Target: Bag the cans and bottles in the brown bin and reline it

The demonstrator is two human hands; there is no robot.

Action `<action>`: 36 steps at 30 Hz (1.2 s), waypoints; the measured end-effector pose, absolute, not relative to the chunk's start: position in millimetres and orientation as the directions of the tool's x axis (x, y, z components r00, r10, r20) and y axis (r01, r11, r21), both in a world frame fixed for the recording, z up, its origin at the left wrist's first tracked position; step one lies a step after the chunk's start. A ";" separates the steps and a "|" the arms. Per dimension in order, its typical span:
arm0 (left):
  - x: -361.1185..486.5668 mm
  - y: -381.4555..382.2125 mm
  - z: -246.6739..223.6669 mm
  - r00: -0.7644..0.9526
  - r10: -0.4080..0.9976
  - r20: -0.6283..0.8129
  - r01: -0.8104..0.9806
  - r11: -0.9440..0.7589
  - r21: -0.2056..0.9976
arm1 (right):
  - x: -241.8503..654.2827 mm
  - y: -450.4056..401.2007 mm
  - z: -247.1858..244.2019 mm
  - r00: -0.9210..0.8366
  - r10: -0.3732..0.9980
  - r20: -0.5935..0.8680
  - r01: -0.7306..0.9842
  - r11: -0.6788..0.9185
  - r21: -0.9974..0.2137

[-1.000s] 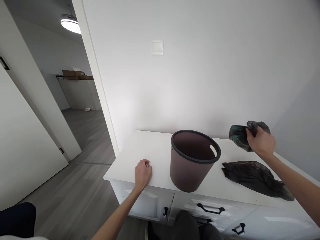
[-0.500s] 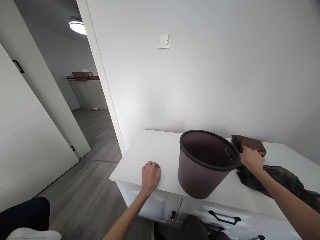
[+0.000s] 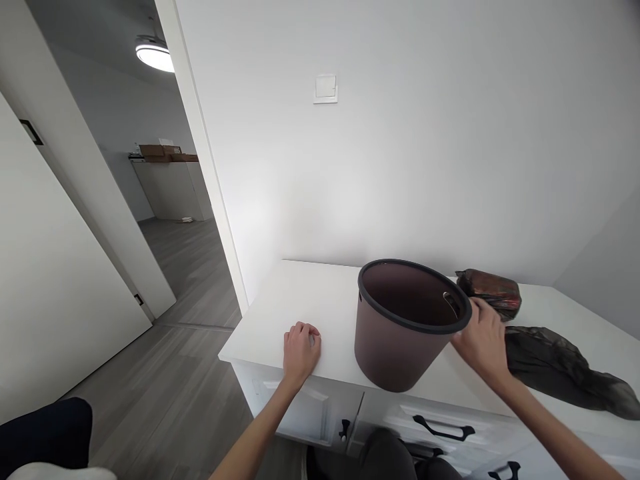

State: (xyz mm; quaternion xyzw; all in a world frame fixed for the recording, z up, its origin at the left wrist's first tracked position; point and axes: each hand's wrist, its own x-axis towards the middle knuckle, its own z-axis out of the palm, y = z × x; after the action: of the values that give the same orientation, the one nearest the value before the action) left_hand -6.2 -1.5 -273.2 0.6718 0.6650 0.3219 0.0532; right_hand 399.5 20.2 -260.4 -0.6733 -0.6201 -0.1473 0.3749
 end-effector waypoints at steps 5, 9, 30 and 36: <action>-6.6 -2.3 -273.7 -0.091 0.927 0.363 0.851 -0.117 0.512 | 386.9 -16.6 -304.6 0.209 0.907 0.364 0.647 0.151 -0.747; -7.3 -2.3 -273.5 -0.100 0.928 0.358 0.841 -0.114 0.530 | 382.3 -25.0 -318.7 0.159 0.967 0.201 0.401 0.122 -0.908; -8.8 2.5 -274.6 -0.099 0.939 0.330 0.827 -0.107 0.553 | 383.8 -24.9 -330.9 0.258 0.936 0.238 0.380 0.128 -0.916; -7.9 2.7 -273.2 -0.102 0.939 0.329 0.829 -0.103 0.550 | 384.7 -24.1 -332.6 0.259 0.937 0.233 0.359 0.130 -0.924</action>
State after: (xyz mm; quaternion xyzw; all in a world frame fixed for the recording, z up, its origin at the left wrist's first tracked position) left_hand -7.9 2.7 -273.2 0.6648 0.6646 0.3307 0.0832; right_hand 384.7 -24.1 -332.6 -0.5982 -0.5420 0.2774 0.5210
